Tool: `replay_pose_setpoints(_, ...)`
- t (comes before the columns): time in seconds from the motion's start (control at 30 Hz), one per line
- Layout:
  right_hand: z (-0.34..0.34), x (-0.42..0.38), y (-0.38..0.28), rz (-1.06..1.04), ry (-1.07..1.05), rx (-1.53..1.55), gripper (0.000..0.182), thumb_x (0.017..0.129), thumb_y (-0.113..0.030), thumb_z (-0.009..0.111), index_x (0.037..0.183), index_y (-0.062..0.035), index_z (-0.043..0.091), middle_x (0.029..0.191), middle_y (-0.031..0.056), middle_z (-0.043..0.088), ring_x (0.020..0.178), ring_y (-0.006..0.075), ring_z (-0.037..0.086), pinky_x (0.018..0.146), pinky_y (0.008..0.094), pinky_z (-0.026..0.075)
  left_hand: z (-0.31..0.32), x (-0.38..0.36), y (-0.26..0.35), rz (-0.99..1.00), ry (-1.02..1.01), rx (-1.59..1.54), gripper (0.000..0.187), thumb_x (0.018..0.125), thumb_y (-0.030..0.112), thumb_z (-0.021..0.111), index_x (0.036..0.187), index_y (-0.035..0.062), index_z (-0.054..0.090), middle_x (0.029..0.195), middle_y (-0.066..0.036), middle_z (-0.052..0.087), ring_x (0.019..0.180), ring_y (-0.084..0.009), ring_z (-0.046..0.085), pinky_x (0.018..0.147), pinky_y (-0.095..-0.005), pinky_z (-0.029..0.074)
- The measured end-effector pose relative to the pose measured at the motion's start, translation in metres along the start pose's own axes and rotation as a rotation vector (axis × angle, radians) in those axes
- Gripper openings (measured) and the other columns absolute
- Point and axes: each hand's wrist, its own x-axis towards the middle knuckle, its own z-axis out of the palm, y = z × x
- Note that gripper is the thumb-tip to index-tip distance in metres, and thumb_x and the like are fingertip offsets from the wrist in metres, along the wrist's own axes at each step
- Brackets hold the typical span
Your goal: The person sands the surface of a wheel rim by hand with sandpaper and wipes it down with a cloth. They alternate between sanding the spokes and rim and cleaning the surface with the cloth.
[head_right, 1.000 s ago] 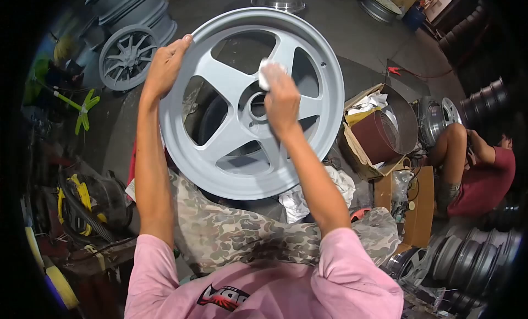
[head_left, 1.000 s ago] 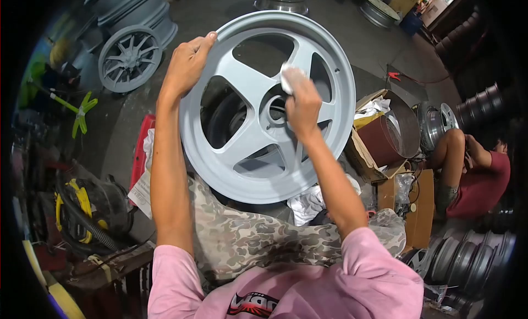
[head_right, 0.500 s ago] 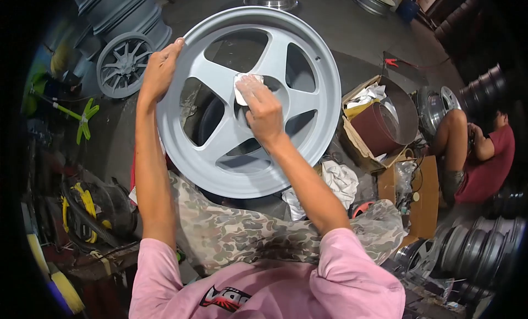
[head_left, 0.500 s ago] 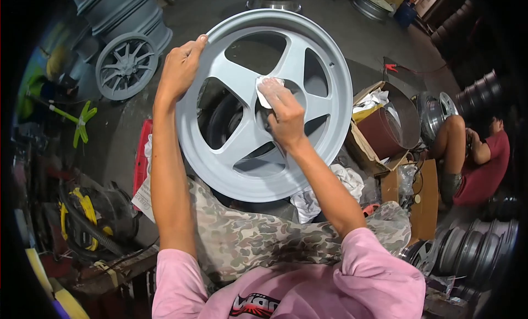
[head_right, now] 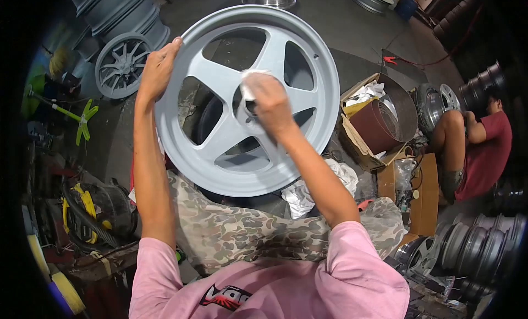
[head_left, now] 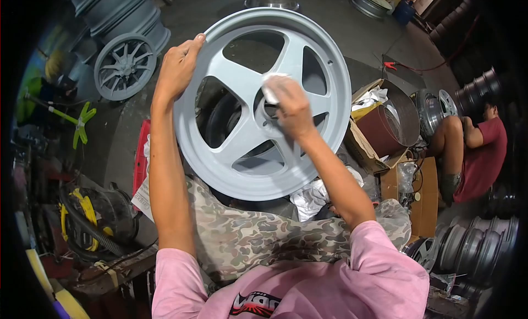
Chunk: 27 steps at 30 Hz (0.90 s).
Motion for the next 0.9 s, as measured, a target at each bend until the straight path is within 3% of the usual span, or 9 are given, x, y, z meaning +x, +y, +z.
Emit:
replay_pose_setpoints(0.1, -0.010, -0.005, 0.032, 0.126, 0.048, -0.103, 0.062, 0.066, 0.016, 0.054, 0.124, -0.0008, 0.070, 0.121, 0.0187, 0.068, 0.112, 0.0399, 0.064, 0.100, 0.0474, 0.053, -0.002, -0.001, -0.003, -0.016, -0.007, 0.063, 0.063, 0.107, 0.050, 0.053, 0.093, -0.0099, 0.064, 0.068, -0.016, 0.048, 0.071, -0.0211, 0.045, 0.069, -0.0400, 0.043)
replay_pose_setpoints(0.17, 0.000, -0.001, 0.009, 0.138, 0.051, -0.077, 0.063, 0.065, 0.015, 0.054, 0.125, -0.0008, 0.070, 0.121, 0.0187, 0.068, 0.114, 0.0402, 0.064, 0.102, 0.0469, 0.052, 0.002, 0.002, 0.001, -0.015, -0.014, 0.068, 0.063, 0.107, 0.051, 0.054, 0.092, -0.0100, 0.063, 0.068, -0.016, 0.047, 0.070, -0.0216, 0.044, 0.068, -0.0402, 0.043)
replay_pose_setpoints(0.23, 0.019, 0.002, -0.027, 0.013, 0.037, -0.018, 0.059, 0.066, 0.014, 0.058, 0.123, -0.0001, 0.069, 0.121, 0.0194, 0.068, 0.116, 0.0395, 0.064, 0.105, 0.0495, 0.051, 0.001, -0.002, 0.000, -0.037, 0.010, -0.010, 0.064, 0.107, 0.052, 0.053, 0.094, -0.0098, 0.064, 0.068, -0.017, 0.049, 0.069, -0.0226, 0.046, 0.069, -0.0407, 0.044)
replay_pose_setpoints(0.33, 0.015, 0.002, -0.019, -0.044, 0.005, 0.005, 0.061, 0.067, 0.014, 0.058, 0.125, -0.0012, 0.069, 0.122, 0.0187, 0.068, 0.116, 0.0392, 0.064, 0.104, 0.0479, 0.053, -0.006, 0.001, -0.005, -0.004, -0.019, 0.104, 0.063, 0.107, 0.051, 0.053, 0.099, -0.0093, 0.067, 0.070, -0.019, 0.056, 0.071, -0.0231, 0.052, 0.073, -0.0406, 0.047)
replay_pose_setpoints(0.5, -0.031, -0.042, 0.030, 0.257, -0.019, -0.166, 0.066, 0.068, 0.017, 0.055, 0.129, -0.0040, 0.069, 0.124, 0.0179, 0.069, 0.117, 0.0385, 0.064, 0.102, 0.0458, 0.053, -0.001, -0.001, 0.002, -0.043, -0.033, 0.018, 0.061, 0.107, 0.051, 0.053, 0.104, -0.0083, 0.069, 0.077, -0.021, 0.064, 0.076, -0.0225, 0.057, 0.078, -0.0389, 0.049)
replay_pose_setpoints(0.7, -0.032, -0.095, 0.021, 0.257, 0.058, -0.177, 0.061, 0.071, 0.016, 0.052, 0.126, -0.0020, 0.072, 0.121, 0.0195, 0.069, 0.119, 0.0395, 0.065, 0.105, 0.0435, 0.051, -0.004, -0.003, 0.003, -0.042, -0.042, 0.014, 0.059, 0.108, 0.049, 0.053, 0.113, -0.0063, 0.072, 0.089, -0.019, 0.073, 0.086, -0.0212, 0.064, 0.086, -0.0362, 0.050)
replay_pose_setpoints(0.77, -0.033, -0.094, 0.045, 0.323, 0.155, -0.216, 0.056, 0.074, 0.016, 0.051, 0.121, -0.0011, 0.074, 0.118, 0.0199, 0.070, 0.118, 0.0390, 0.065, 0.104, 0.0435, 0.052, -0.006, -0.002, 0.004, -0.102, -0.069, 0.007, 0.059, 0.108, 0.049, 0.053, 0.115, -0.0058, 0.072, 0.092, -0.020, 0.074, 0.090, -0.0210, 0.066, 0.088, -0.0358, 0.050)
replay_pose_setpoints(0.83, -0.039, -0.088, 0.053, 0.808, 0.167, -0.195, 0.052, 0.075, 0.015, 0.050, 0.119, 0.0004, 0.074, 0.119, 0.0203, 0.072, 0.118, 0.0378, 0.066, 0.106, 0.0434, 0.050, -0.007, -0.002, 0.002, -0.086, -0.078, 0.017, 0.059, 0.108, 0.049, 0.053, 0.116, -0.0064, 0.072, 0.092, -0.019, 0.074, 0.091, -0.0206, 0.066, 0.088, -0.0358, 0.050)
replay_pose_setpoints(0.9, -0.025, -0.091, 0.036, 0.849, 0.164, -0.227, 0.048, 0.078, 0.014, 0.051, 0.118, 0.0016, 0.073, 0.113, 0.0214, 0.072, 0.114, 0.0391, 0.067, 0.102, 0.0448, 0.051, -0.007, -0.001, 0.000, -0.051, -0.054, 0.036, 0.060, 0.108, 0.049, 0.053, 0.117, -0.0063, 0.072, 0.093, -0.019, 0.075, 0.092, -0.0199, 0.066, 0.088, -0.0352, 0.050)
